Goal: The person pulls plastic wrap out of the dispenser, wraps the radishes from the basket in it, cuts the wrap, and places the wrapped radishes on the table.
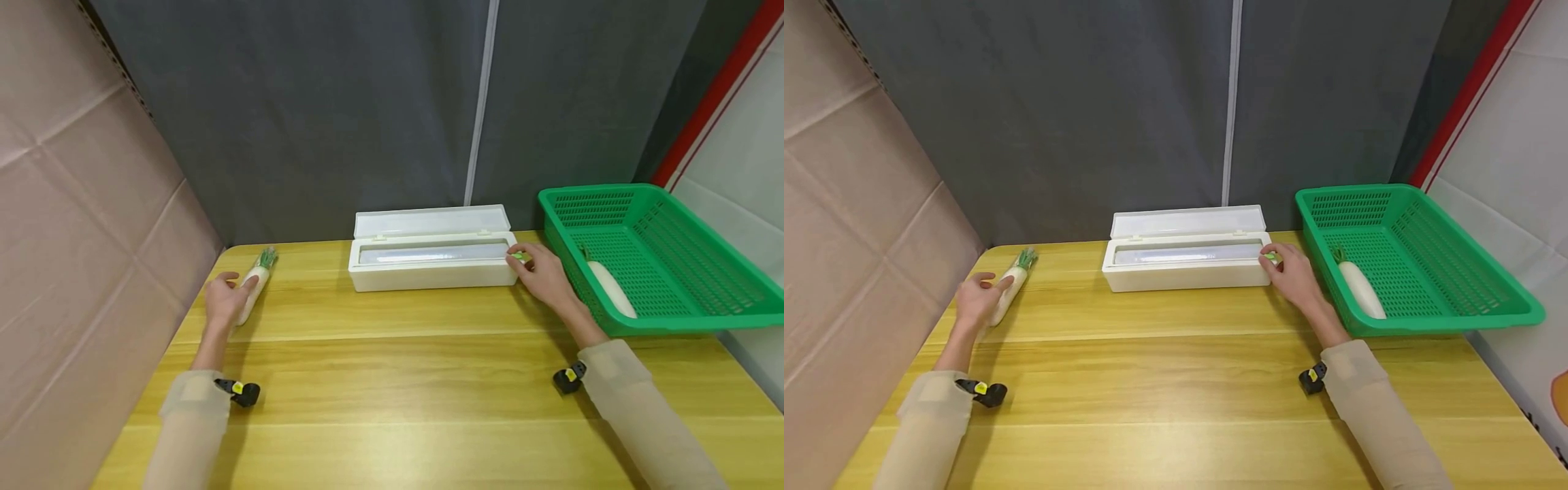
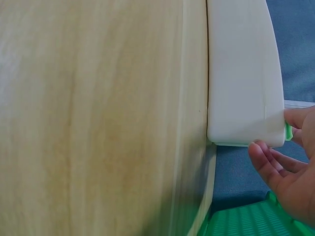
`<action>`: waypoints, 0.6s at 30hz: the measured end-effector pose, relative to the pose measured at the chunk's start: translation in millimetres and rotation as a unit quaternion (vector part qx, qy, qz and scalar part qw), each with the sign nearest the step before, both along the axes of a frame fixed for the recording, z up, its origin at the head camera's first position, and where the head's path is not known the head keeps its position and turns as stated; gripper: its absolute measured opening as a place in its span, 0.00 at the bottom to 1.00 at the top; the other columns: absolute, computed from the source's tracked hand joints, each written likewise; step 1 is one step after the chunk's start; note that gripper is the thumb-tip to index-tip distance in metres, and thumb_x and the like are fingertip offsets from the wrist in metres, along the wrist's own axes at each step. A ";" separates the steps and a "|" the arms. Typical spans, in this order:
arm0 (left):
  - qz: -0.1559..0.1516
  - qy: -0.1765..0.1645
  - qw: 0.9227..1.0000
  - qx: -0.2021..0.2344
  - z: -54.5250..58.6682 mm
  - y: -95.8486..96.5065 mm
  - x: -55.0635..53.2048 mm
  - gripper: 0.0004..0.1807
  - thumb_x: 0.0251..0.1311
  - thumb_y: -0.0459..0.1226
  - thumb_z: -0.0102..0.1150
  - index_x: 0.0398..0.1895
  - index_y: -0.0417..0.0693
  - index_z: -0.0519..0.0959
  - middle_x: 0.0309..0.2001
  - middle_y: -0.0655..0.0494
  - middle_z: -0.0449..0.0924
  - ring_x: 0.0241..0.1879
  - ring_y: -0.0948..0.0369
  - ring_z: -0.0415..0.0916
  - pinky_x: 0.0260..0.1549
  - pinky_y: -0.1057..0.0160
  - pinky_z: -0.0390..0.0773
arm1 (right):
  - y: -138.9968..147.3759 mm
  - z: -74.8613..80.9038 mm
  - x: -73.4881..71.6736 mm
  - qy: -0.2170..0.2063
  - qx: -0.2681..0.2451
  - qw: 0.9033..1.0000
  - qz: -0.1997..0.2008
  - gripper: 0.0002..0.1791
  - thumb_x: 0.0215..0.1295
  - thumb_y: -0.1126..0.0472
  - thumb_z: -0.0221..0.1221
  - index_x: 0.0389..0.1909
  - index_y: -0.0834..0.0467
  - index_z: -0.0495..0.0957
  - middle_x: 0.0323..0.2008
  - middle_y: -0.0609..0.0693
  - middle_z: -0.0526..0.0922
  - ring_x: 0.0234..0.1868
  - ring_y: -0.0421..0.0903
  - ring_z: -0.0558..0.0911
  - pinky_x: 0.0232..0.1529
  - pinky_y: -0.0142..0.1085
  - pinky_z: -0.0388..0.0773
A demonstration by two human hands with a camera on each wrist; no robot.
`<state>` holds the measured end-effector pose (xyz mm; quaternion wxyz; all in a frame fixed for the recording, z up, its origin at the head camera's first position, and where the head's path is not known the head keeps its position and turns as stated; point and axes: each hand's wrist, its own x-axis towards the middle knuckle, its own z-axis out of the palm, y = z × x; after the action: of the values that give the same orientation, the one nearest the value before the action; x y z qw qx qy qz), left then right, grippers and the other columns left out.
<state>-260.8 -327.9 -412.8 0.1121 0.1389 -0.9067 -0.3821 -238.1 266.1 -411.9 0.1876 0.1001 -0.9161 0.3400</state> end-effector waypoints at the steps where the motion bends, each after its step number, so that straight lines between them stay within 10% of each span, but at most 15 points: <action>1: 0.000 0.002 1.000 -0.003 0.6 0.4 0.5 0.35 0.70 0.50 0.58 0.66 0.28 0.69 0.58 0.28 0.68 0.58 0.38 0.65 0.56 0.43 0.68 | 0.1 0.1 -0.1 0.000 0.001 1.000 0.001 0.13 0.75 0.58 0.58 0.50 0.64 0.79 0.50 0.66 0.79 0.36 0.59 0.80 0.41 0.48 0.74; 18: -0.003 0.097 0.988 -0.118 1.2 28.9 5.2 0.23 0.65 0.40 0.58 0.55 0.30 0.76 0.52 0.28 0.70 0.54 0.33 0.67 0.51 0.37 0.66 | 0.9 2.1 -2.9 0.002 0.015 1.000 -0.004 0.12 0.73 0.59 0.59 0.49 0.64 0.81 0.42 0.63 0.79 0.28 0.53 0.73 0.33 0.44 0.68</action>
<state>-255.6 -299.0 -411.6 0.2140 0.0838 -0.9308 -0.2844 -241.0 267.0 -409.7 0.1898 0.1000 -0.9210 0.3253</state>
